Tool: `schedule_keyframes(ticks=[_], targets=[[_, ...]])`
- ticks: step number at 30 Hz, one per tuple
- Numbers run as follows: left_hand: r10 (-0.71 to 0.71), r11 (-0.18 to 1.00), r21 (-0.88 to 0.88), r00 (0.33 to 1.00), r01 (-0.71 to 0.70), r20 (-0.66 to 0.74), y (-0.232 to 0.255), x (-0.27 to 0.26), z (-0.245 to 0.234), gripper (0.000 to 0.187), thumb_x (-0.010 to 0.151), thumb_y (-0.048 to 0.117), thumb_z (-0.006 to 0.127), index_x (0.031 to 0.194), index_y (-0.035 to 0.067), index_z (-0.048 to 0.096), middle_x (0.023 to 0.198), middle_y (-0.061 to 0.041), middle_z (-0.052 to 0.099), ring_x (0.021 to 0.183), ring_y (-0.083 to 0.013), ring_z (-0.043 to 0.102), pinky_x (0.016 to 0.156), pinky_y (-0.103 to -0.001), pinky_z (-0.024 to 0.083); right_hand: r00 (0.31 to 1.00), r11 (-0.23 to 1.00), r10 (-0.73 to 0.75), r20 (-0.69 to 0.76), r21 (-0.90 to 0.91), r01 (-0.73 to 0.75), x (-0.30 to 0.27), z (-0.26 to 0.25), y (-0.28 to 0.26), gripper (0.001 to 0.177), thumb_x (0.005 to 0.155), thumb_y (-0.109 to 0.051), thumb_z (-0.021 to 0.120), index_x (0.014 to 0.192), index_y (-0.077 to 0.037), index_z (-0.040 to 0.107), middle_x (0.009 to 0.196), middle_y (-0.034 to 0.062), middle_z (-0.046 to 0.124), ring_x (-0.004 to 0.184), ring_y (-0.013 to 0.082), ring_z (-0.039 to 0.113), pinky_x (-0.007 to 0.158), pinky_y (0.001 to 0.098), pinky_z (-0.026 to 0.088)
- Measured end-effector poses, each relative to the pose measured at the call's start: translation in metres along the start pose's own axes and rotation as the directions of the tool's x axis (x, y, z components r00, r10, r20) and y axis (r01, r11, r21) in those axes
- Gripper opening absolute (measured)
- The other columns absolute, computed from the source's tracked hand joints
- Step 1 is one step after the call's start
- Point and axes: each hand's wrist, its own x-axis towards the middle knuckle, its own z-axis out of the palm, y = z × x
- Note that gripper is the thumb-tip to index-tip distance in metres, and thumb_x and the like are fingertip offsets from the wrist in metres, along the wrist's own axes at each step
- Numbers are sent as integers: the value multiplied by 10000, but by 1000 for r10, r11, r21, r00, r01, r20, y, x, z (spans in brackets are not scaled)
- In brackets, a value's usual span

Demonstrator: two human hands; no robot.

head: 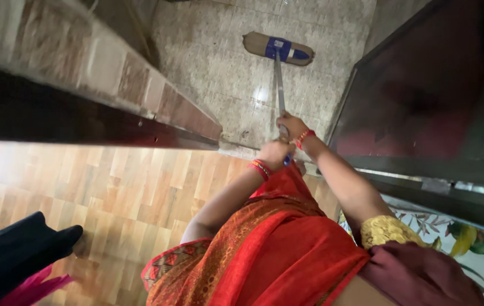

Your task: The person sweeps the tiled bathroom floor using a long-handled broom, moving dirt and debris toward the doorway.

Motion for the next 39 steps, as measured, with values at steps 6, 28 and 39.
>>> schedule_keyframes(ticks=[6, 28, 39], targets=[[269, 960, 74, 963, -270, 28, 60, -87, -35, 189, 762, 181, 691, 933, 141, 761, 837, -145, 745, 755, -315, 734, 635, -456, 572, 966, 860, 199, 165, 444, -253, -82, 28, -63, 111, 934, -101, 604, 840, -93, 662, 1096, 99, 674, 712, 185, 612, 642, 289, 519], [192, 969, -143, 978, -203, -85, 34, -27, -22, 155, 682, 163, 753, 822, 104, 722, 834, -155, 697, 821, -356, 698, 742, -490, 550, 862, 527, 329, 385, 683, -506, -13, -6, -73, 146, 876, -108, 700, 1017, -137, 726, 873, 56, 641, 707, 136, 597, 649, 301, 480], [-86, 975, -222, 958, 24, -273, -27, -5, 12, 148, 761, 87, 701, 908, 72, 702, 1029, -171, 682, 1038, -380, 636, 885, -466, 536, 960, 831, -277, 28, 509, 225, 66, 29, -20, 198, 785, -179, 719, 912, -72, 612, 1002, 103, 615, 772, 135, 558, 684, 259, 477]])
